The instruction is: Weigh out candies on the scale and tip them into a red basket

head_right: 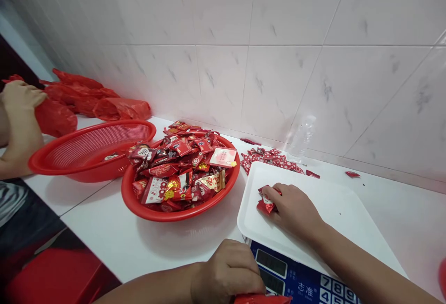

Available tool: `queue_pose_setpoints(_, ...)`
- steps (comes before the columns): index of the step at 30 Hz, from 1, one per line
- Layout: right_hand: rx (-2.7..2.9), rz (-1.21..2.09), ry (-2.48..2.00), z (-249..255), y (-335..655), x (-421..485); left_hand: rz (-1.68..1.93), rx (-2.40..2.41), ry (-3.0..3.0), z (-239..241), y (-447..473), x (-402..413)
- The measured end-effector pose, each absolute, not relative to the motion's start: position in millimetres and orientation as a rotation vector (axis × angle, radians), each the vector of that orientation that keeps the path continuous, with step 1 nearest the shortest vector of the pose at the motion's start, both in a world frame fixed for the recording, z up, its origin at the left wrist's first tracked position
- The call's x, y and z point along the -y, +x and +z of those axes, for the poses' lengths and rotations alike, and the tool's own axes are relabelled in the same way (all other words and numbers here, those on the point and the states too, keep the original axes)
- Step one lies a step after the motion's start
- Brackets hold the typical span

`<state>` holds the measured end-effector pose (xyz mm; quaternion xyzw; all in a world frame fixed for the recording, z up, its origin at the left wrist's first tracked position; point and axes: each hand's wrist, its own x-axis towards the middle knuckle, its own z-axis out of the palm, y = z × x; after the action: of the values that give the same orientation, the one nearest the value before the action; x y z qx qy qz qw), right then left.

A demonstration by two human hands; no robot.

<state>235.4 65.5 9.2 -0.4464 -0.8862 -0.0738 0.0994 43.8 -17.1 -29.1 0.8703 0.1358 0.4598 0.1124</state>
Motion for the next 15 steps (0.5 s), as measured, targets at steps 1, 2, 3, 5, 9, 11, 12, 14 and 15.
queue_pose_setpoints(1, 2.612, -0.227, -1.308, 8, 237, -66, 1.336, -0.423, 2.566, -31, 44, 17)
queue_pose_setpoints(2, 2.595, -0.24, -1.292, 7, 240, -66, 1.324, -0.441, 2.577, -33, 43, 17)
queue_pose_setpoints(3, 2.57, -0.25, -1.281, 7, 243, -67, 1.313, -0.445, 2.588, -34, 43, 17)
queue_pose_setpoints(5, 2.5, -0.26, -1.302, 9, 251, -67, 1.291, -0.429, 2.603, -35, 42, 16)
queue_pose_setpoints(9, 2.308, -0.313, -1.404, 28, 278, -64, 1.376, -0.365, 2.57, -26, 41, 14)
queue_pose_setpoints(11, 2.18, -0.36, -1.471, 43, 300, -59, 1.378, -0.38, 2.574, -19, 39, 12)
queue_pose_setpoints(12, 2.103, -0.381, -1.518, 50, 313, -55, 1.384, -0.368, 2.577, -16, 38, 11)
queue_pose_setpoints(14, 1.931, -0.436, -1.636, 63, 343, -45, 1.39, -0.327, 2.567, -12, 36, 8)
queue_pose_setpoints(15, 1.841, -0.474, -1.694, 69, 360, -39, 1.39, -0.305, 2.562, -11, 35, 6)
